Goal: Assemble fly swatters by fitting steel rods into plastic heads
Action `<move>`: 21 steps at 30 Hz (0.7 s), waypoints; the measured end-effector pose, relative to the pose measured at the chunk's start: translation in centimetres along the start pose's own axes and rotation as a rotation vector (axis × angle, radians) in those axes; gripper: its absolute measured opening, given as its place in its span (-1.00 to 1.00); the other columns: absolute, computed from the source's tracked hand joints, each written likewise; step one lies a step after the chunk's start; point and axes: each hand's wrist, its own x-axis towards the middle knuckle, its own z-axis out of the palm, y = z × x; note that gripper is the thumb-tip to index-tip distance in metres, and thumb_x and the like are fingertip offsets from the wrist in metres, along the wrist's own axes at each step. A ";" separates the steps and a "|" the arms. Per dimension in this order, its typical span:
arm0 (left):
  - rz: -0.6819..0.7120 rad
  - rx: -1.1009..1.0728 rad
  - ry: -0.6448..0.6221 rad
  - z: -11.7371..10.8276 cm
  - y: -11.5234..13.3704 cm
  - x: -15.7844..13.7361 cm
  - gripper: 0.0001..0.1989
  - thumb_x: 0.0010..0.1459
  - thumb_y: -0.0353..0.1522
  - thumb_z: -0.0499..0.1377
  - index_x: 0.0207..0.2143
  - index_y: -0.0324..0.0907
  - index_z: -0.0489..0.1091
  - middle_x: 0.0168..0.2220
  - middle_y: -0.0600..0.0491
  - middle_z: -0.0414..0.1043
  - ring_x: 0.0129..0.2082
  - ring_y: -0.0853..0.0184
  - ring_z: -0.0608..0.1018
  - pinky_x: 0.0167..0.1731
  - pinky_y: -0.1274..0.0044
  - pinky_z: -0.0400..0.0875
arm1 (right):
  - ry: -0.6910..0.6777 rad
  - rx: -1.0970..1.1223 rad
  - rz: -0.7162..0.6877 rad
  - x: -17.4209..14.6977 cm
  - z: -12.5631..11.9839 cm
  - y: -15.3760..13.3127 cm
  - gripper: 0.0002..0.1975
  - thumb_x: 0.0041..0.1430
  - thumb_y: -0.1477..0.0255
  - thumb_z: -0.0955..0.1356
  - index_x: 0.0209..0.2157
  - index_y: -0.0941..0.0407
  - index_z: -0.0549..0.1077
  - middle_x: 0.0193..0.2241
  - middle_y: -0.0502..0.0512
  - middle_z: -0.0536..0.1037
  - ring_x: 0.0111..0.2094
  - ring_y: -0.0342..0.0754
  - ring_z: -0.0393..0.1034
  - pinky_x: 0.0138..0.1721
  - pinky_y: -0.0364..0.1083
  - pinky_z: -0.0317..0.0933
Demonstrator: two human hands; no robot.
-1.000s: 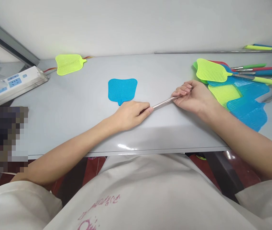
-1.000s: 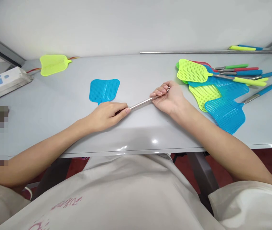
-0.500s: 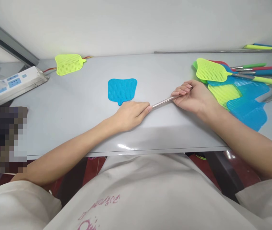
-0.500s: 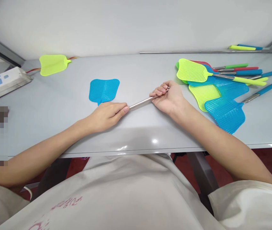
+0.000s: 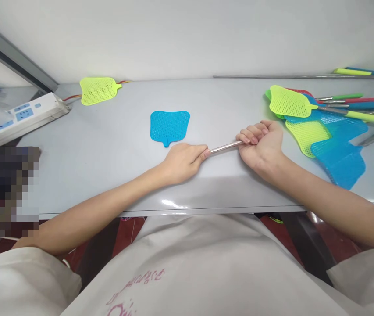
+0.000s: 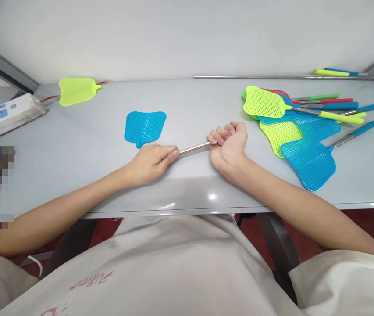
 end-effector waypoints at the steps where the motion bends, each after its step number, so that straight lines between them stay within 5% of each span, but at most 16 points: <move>1: -0.003 -0.005 -0.002 0.0 0.0 0.0 -0.60 0.18 -0.23 -0.29 -0.53 -0.16 0.21 -0.63 0.11 0.24 -0.59 0.39 0.32 -0.57 0.54 0.01 | -0.004 -0.003 -0.004 -0.1 0.0 0.0 -0.69 -0.04 0.50 0.10 -0.66 0.14 -0.24 -0.82 -0.12 -0.21 -0.80 -0.26 -0.27 -0.79 -0.22 -0.15; 21: 0.033 -0.115 -0.021 -0.5 0.0 -0.2 -0.59 0.18 -0.21 -0.30 -0.54 -0.16 0.19 -0.67 0.15 0.15 -0.61 0.41 0.27 -0.56 0.55 0.02 | -0.159 -0.107 0.113 -0.7 0.6 -2.0 -0.64 0.00 0.53 0.14 -0.68 0.14 -0.22 -0.80 -0.12 -0.16 -0.78 -0.25 -0.18 -0.72 -0.22 -0.04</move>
